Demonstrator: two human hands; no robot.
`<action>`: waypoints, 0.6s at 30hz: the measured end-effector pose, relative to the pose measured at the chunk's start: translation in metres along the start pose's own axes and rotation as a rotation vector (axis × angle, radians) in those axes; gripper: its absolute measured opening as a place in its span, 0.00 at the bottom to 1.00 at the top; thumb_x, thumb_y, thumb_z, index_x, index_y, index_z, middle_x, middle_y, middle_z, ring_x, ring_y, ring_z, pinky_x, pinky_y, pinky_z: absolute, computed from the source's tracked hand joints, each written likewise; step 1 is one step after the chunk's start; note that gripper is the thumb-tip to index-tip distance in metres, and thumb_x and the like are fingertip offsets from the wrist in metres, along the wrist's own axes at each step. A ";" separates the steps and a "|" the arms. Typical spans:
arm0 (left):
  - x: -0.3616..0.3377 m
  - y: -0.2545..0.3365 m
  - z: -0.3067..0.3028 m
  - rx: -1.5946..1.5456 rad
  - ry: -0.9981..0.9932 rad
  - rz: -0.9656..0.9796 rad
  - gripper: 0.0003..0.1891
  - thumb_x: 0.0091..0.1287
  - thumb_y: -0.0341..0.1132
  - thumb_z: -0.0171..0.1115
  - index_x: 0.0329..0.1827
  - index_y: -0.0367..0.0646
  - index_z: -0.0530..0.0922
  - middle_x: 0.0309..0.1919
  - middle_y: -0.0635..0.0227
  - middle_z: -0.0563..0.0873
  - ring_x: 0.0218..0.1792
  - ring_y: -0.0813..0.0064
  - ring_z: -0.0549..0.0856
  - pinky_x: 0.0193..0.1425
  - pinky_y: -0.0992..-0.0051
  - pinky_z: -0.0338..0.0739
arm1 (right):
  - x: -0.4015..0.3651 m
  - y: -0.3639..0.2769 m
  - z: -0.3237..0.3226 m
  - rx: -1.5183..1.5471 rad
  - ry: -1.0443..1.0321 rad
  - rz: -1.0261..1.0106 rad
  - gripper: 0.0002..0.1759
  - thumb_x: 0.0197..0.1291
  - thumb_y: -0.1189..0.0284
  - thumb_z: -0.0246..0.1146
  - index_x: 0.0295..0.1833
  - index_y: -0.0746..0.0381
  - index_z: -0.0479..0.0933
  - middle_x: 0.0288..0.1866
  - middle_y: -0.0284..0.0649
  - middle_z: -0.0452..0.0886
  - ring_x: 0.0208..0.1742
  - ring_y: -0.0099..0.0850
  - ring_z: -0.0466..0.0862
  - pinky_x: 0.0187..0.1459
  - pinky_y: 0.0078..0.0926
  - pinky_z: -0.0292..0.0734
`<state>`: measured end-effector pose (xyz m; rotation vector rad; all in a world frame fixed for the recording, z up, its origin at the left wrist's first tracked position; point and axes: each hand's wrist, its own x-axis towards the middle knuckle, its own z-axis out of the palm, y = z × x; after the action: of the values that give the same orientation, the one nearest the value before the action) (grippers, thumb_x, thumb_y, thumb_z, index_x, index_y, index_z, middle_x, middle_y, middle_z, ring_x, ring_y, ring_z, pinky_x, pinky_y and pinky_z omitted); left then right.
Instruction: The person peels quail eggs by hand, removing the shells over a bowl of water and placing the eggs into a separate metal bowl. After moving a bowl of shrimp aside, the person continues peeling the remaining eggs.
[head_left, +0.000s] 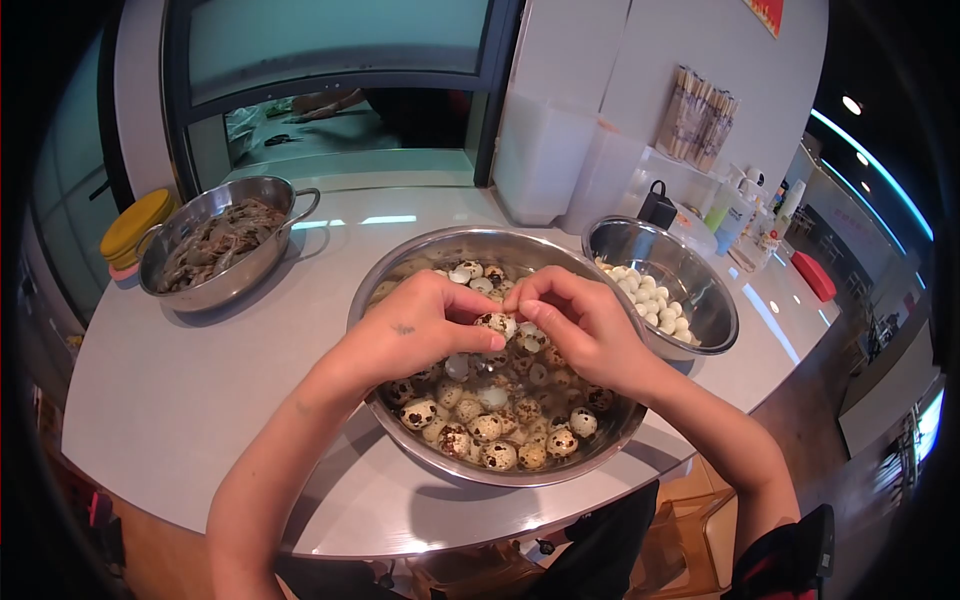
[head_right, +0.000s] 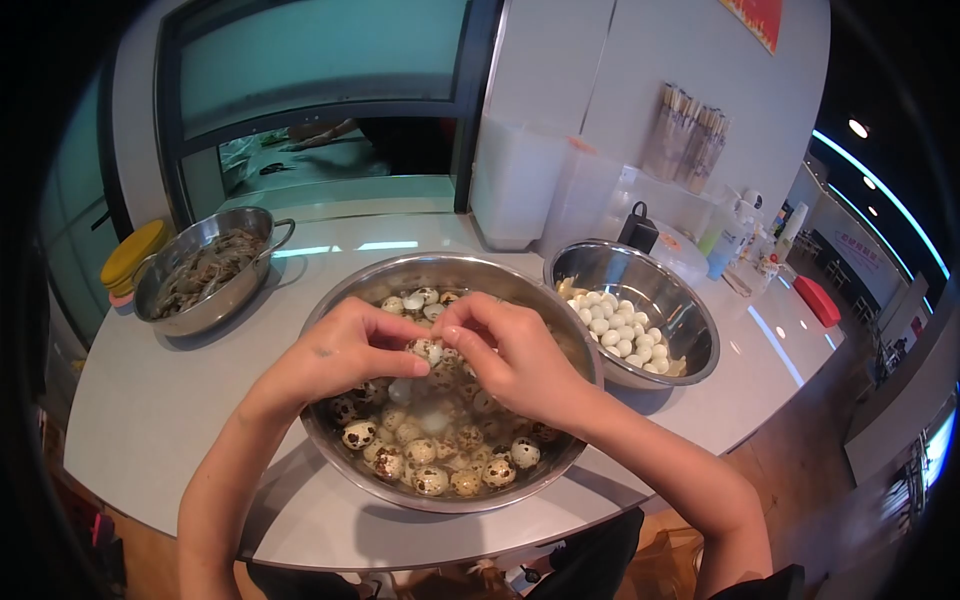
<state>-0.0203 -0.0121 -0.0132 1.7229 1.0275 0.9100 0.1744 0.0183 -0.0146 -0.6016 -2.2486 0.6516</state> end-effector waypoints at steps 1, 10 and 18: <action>0.000 0.000 0.001 0.024 0.010 0.035 0.13 0.54 0.33 0.65 0.40 0.34 0.81 0.26 0.69 0.82 0.30 0.85 0.75 0.38 0.81 0.70 | 0.001 0.006 0.001 0.178 0.042 0.039 0.04 0.57 0.79 0.55 0.37 0.69 0.71 0.32 0.42 0.77 0.34 0.31 0.79 0.37 0.24 0.73; 0.001 0.001 -0.003 -0.145 0.017 -0.002 0.17 0.53 0.27 0.65 0.47 0.39 0.76 0.29 0.74 0.79 0.33 0.87 0.76 0.40 0.85 0.71 | 0.004 0.004 -0.007 -0.073 0.104 -0.148 0.06 0.53 0.79 0.60 0.37 0.66 0.74 0.39 0.40 0.77 0.42 0.29 0.79 0.41 0.23 0.73; 0.000 0.006 -0.002 -0.199 0.025 -0.028 0.14 0.53 0.27 0.65 0.43 0.38 0.75 0.29 0.73 0.79 0.32 0.86 0.78 0.39 0.85 0.72 | 0.003 -0.003 -0.007 -0.104 -0.012 -0.216 0.06 0.51 0.80 0.60 0.36 0.64 0.74 0.40 0.40 0.74 0.39 0.34 0.77 0.40 0.26 0.73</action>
<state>-0.0206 -0.0132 -0.0075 1.5315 0.9418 0.9840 0.1771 0.0195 -0.0067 -0.3975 -2.3283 0.4337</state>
